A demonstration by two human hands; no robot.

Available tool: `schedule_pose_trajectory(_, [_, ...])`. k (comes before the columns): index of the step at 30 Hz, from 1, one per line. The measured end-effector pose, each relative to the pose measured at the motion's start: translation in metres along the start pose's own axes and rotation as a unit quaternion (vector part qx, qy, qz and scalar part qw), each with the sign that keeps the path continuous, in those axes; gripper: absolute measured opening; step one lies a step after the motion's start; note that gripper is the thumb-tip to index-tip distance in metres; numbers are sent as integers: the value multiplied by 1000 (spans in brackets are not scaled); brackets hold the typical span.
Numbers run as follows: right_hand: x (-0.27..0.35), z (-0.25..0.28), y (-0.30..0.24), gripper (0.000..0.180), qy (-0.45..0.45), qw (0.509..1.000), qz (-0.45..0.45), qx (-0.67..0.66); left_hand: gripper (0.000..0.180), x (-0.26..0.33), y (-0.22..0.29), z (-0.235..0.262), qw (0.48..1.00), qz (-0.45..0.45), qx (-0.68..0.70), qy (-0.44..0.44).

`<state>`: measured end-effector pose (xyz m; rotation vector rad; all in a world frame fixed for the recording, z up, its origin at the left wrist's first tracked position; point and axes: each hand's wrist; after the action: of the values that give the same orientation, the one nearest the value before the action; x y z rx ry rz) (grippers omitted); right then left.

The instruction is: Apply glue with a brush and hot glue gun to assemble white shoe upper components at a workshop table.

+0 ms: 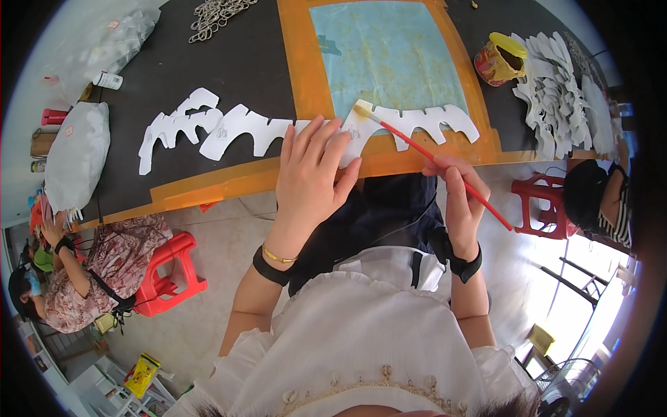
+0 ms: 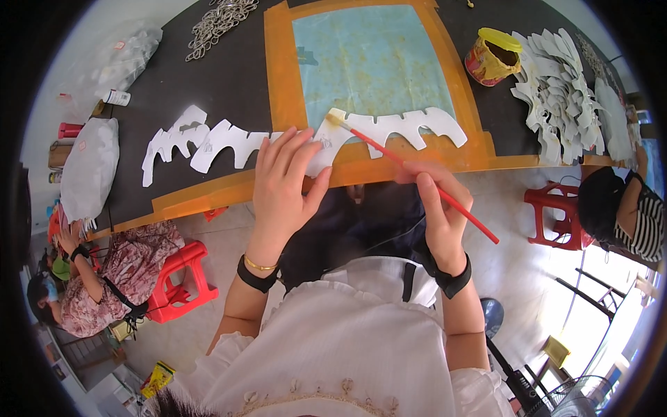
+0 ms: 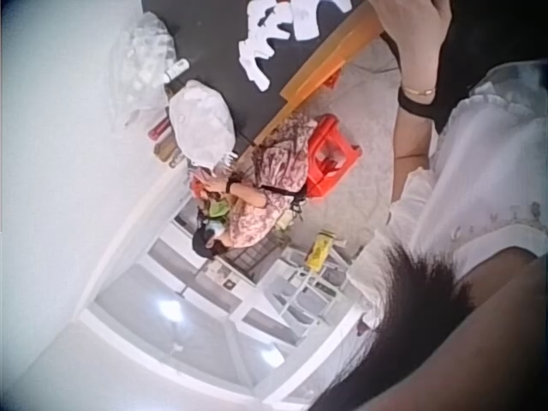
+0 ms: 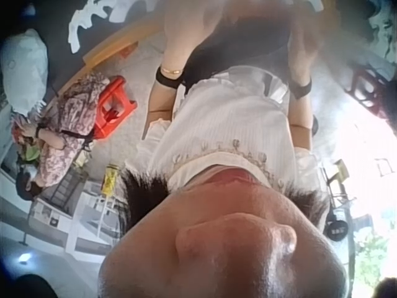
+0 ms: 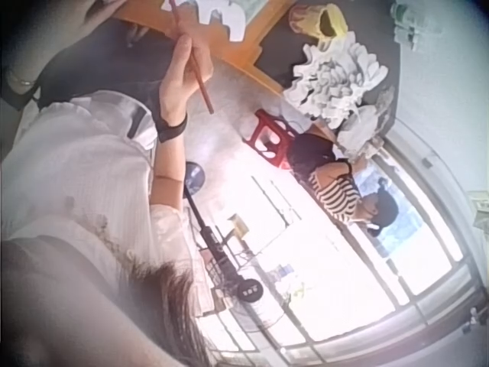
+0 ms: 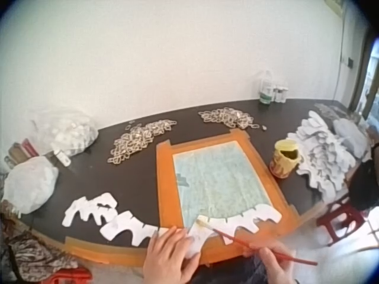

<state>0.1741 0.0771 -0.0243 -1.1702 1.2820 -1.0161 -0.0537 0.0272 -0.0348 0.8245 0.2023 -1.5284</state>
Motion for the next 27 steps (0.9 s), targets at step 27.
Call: schedule_pose_trajectory(27, [32,-12,-7,26,-69,912,330,232,30,0,0,-1,1000,-12,-16,12])
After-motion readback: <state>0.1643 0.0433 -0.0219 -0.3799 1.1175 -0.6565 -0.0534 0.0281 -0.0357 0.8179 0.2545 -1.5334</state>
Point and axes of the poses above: each hand's wrist, its own x-axis away from the middle knuckle, its own z-axis out of the back of the hand, y = z × x, and after that the axes turned 9 degrees about y, right-handed
